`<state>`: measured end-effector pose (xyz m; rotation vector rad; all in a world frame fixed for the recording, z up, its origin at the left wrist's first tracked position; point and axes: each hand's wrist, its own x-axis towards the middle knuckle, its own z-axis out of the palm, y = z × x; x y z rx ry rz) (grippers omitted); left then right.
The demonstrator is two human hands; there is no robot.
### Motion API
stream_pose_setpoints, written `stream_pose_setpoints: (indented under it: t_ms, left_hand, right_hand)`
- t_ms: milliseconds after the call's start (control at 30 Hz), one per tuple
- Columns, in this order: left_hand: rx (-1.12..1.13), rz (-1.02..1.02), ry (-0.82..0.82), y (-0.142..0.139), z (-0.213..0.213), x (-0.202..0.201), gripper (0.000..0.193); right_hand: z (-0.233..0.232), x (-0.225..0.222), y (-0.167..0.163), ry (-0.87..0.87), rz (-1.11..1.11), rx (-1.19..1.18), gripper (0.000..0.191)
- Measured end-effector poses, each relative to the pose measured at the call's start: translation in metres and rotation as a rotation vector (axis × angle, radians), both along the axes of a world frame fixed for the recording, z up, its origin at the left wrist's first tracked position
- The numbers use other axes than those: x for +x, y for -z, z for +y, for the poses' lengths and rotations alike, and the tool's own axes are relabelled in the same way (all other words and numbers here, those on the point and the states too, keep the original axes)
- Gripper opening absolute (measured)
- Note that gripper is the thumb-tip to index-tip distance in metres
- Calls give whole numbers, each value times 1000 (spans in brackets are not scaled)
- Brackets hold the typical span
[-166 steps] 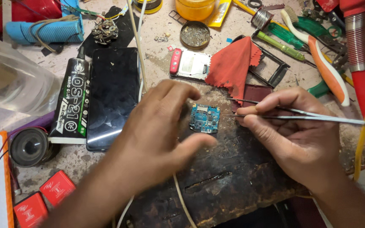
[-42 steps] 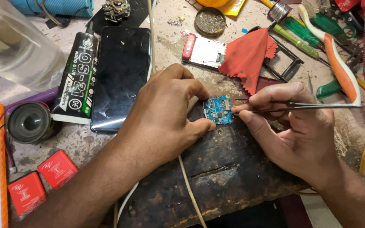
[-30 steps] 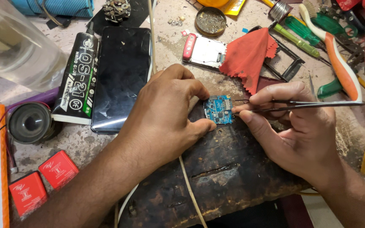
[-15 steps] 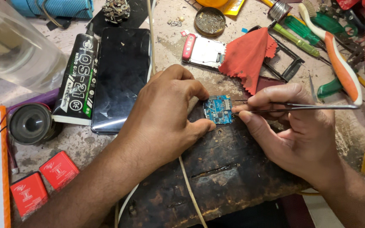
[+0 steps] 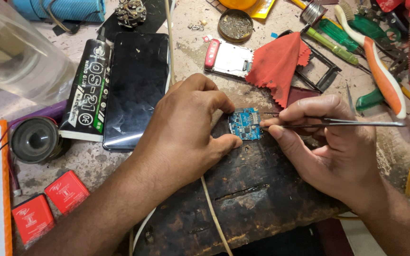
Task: The person uses a hot air gun to heat a small blue circuit board, then uses tweezers to remove a component and a toothbrush to clean the board. The work is performed on a cluttered workbench with various tools and electronic parts visible.
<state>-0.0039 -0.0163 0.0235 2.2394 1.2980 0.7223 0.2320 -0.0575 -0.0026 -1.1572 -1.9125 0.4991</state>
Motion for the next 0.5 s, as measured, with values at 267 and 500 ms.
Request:
stream_pose_setpoints:
  t_ms: [267,500]
  left_hand:
    - [17,-18,3,1,0,-1,43]
    - [15,-15,-4,1,0,0,43]
  right_hand:
    - [-1,0,3,-2,-12,22,14]
    - [0,0,4,-74,-2,75,18]
